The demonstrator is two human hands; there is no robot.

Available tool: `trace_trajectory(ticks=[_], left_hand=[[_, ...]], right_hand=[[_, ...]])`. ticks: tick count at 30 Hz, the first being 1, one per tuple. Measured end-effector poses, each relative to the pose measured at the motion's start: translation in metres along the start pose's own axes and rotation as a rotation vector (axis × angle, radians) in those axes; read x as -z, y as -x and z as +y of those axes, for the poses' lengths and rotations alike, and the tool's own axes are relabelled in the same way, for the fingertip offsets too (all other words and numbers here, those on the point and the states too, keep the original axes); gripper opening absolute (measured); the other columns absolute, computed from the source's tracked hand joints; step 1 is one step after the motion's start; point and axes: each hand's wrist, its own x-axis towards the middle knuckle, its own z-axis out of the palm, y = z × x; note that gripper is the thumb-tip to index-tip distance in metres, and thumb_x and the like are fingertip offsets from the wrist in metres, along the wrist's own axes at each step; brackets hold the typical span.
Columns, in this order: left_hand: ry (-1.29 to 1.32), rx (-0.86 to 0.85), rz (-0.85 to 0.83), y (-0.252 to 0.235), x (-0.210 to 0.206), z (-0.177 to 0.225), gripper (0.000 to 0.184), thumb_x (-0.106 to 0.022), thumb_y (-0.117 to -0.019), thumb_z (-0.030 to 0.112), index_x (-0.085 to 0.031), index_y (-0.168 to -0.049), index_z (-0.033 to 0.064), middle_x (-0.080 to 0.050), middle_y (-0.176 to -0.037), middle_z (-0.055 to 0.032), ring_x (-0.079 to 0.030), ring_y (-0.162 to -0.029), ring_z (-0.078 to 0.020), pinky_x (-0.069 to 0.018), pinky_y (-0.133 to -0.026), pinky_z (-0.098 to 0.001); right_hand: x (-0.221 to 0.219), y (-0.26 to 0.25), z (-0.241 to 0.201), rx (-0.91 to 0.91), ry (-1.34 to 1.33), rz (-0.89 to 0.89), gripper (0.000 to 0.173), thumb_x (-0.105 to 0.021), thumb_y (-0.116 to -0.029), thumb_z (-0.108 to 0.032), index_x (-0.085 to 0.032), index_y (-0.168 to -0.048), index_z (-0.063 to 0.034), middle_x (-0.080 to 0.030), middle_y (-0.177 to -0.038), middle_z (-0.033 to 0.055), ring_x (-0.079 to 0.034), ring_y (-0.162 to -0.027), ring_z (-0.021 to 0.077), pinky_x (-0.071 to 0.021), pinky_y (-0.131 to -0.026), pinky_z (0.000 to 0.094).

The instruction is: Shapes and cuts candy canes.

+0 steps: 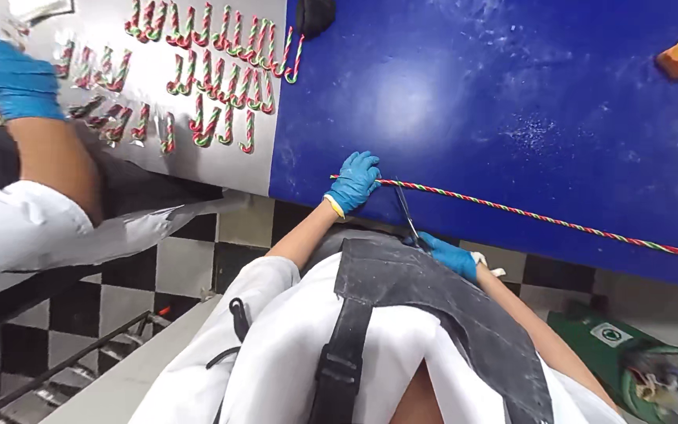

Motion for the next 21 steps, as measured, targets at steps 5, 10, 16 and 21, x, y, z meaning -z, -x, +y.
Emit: trace_trajectory(ticks=[5,10,16,21], left_hand=[[0.003,-0.006,-0.016,0.005,0.002,-0.001,0.032,-0.054,-0.1034,0.035,-0.073,-0.111,0.0098,-0.059,-0.145,-0.0116,-0.041,-0.148,-0.0321,-0.0261,-0.125,-0.0534],[-0.037,0.037,-0.018,0.006,0.001,-0.002,0.033,-0.054,-0.1035,0.034,-0.073,-0.112,0.0087,-0.058,-0.146,-0.0129,-0.040,-0.149,-0.0325,-0.0247,-0.126,-0.0532],[-0.035,0.095,-0.037,-0.011,0.008,0.026,0.068,-0.066,-0.0878,0.064,-0.064,-0.135,0.0148,-0.043,-0.159,-0.0174,-0.032,-0.152,-0.0374,-0.0215,-0.125,-0.0591],[-0.011,-0.122,0.018,-0.066,-0.030,0.083,0.042,-0.066,-0.0949,0.044,-0.070,-0.126,0.0169,-0.050,-0.154,-0.0155,-0.037,-0.150,-0.0373,-0.0224,-0.125,-0.0589]], right_hand=[[-0.050,-0.054,-0.016,-0.037,-0.160,0.287,0.029,-0.063,-0.1031,-0.028,-0.064,-0.118,-0.0038,-0.067,-0.094,0.0023,-0.061,-0.083,0.0035,-0.0527,-0.080,0.0254],[-0.046,-0.046,0.004,0.031,-0.156,0.384,0.023,-0.066,-0.0999,-0.030,-0.069,-0.098,-0.0075,-0.063,-0.076,-0.0048,-0.057,-0.069,-0.0005,-0.0502,-0.068,0.0229],[-0.006,0.070,0.018,-0.050,-0.018,0.122,0.043,-0.053,-0.1049,-0.025,-0.050,-0.144,-0.0088,-0.067,-0.122,0.0064,-0.064,-0.106,0.0081,-0.0537,-0.096,0.0313],[0.017,0.119,0.076,-0.108,-0.201,0.012,0.042,-0.054,-0.0999,-0.028,-0.050,-0.136,-0.0070,-0.059,-0.091,-0.0057,-0.055,-0.074,-0.0018,-0.0498,-0.068,0.0171]])
